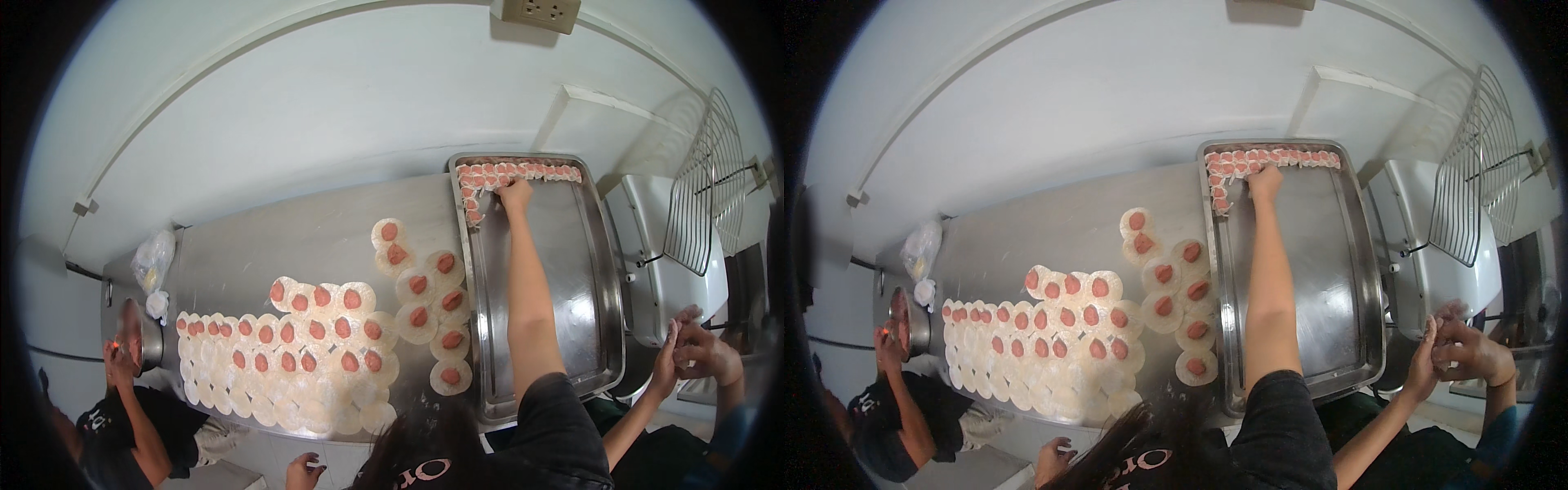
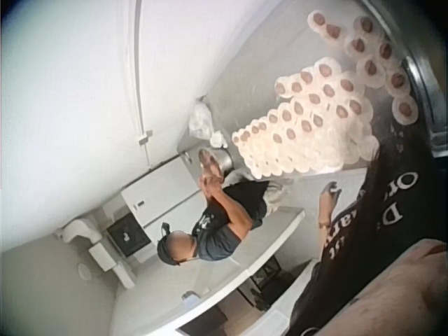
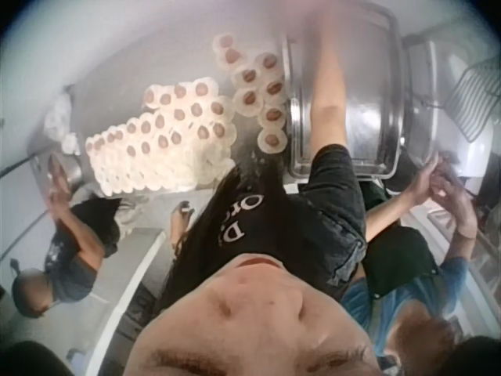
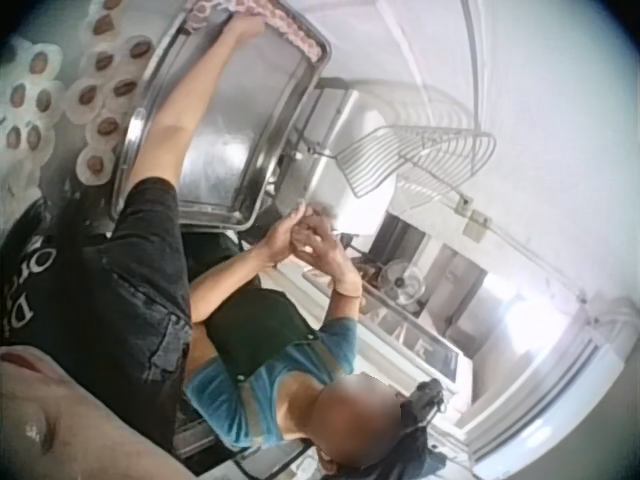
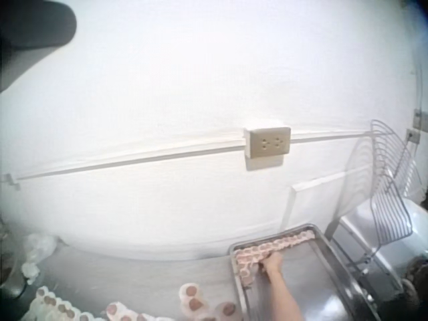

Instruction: The person places small portions of meat onto circular dough wrappers laid out on a stainless steel table, then folds and seals each wrapper into a dumpling. Completed dumplings are placed onto a metal tray. A coworker also assembles dumplings nearby.

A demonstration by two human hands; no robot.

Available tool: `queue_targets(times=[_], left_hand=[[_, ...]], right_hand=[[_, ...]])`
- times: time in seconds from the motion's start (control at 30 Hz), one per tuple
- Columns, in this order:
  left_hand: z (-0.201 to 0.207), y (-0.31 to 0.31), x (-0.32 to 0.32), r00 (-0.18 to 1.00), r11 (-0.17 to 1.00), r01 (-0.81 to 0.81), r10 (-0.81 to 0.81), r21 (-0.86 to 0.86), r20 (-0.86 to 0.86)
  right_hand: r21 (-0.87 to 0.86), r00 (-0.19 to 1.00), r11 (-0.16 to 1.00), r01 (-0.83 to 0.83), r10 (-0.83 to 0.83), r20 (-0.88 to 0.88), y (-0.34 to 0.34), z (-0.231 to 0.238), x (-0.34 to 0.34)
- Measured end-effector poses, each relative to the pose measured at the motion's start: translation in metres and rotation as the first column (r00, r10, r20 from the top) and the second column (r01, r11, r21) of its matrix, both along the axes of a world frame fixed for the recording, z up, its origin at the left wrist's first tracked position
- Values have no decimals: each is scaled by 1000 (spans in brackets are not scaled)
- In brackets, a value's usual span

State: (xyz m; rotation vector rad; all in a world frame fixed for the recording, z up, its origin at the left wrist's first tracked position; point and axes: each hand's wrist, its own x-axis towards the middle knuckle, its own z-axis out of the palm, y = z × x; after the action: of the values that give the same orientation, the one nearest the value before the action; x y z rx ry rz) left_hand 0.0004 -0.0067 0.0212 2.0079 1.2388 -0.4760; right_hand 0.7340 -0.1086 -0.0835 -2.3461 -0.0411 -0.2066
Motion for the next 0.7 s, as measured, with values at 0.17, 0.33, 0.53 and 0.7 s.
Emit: queue_targets(times=[0.17,0.33,0.53,0.7], left_hand=[[-14,-1,-19,997,998,-67,67,-1,39],[-31,-8,-53,999,998,-35,33,46,39],[-38,-20,-87,992,986,-120,123,115,-15],[-35,-41,-126,967,960,-240,249,142,-50]], right_hand=[[23,980,985,169,-171,104,-16,25,-35],[209,962,964,-167,113,248,46,39,-102],[168,494,472,-865,860,126,194,31,-226],[-36,306,308,-951,951,50,272,3,-299]])
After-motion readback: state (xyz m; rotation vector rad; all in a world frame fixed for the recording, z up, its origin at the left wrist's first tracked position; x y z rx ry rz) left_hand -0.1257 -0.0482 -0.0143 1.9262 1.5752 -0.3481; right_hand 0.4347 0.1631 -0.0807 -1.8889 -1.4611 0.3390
